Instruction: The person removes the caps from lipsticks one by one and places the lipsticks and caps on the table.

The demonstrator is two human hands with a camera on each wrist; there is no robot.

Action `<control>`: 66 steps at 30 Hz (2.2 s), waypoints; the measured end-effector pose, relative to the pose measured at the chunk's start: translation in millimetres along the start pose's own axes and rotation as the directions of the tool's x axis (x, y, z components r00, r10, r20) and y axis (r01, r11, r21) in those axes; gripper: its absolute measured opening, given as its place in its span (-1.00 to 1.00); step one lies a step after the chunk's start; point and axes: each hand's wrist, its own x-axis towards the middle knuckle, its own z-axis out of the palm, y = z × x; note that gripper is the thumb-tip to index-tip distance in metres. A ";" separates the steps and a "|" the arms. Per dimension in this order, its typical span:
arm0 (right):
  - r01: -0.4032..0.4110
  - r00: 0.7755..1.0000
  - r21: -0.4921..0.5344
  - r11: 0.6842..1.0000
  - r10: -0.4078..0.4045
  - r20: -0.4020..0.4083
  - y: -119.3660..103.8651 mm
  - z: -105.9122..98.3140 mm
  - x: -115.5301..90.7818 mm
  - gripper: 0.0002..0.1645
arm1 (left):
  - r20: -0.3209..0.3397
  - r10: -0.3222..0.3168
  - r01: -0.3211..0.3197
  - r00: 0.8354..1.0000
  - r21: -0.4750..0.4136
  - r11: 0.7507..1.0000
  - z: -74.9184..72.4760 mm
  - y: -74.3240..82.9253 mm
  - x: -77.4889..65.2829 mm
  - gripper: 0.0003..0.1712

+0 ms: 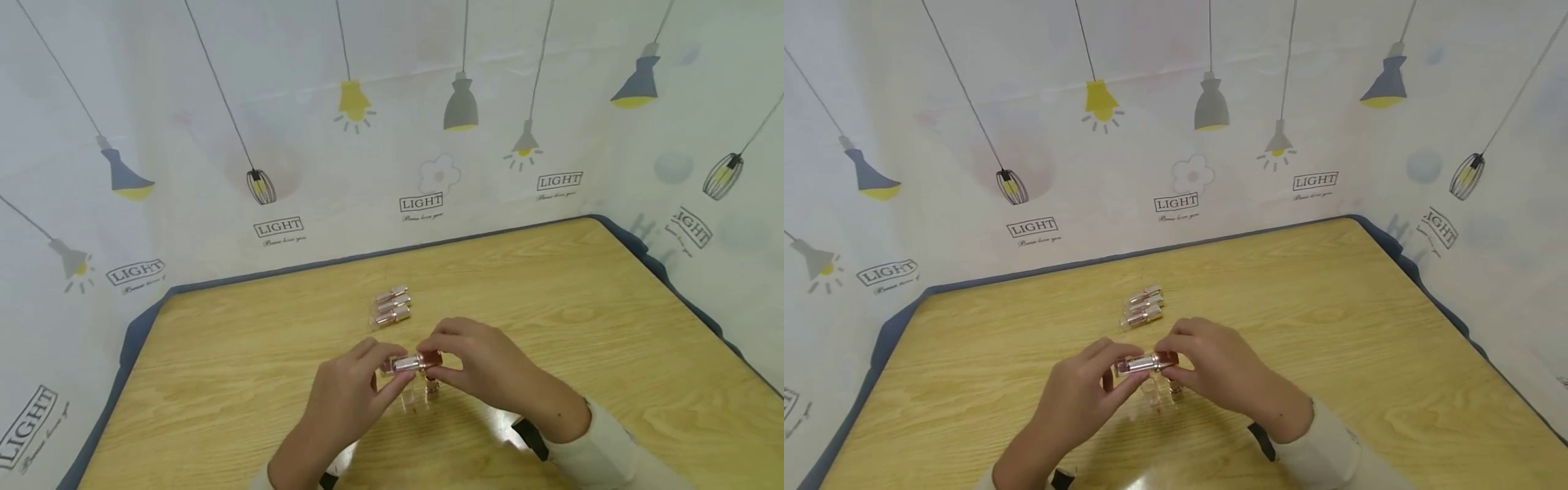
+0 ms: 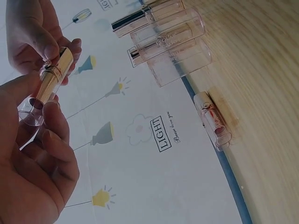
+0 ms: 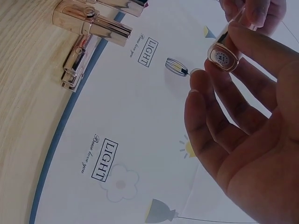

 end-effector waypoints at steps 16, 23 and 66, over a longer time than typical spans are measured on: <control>0.003 1.000 -0.009 1.000 -0.003 -0.013 0.2 -5.6 -1.4 -0.70 | -0.025 0.020 -0.020 0.999 -0.010 1.000 -1.6 -0.4 2.1 -0.69; 0.005 1.000 -0.001 1.000 -0.005 -0.004 0.2 -6.8 -0.2 -0.70 | -0.021 0.012 -0.012 1.000 -0.010 1.000 -3.3 -0.6 2.5 -0.70; -0.065 0.997 0.019 0.998 0.064 0.045 5.6 -16.4 -1.2 -0.76 | 0.041 0.016 -0.016 0.999 -0.008 1.000 -13.7 -9.1 5.4 -0.69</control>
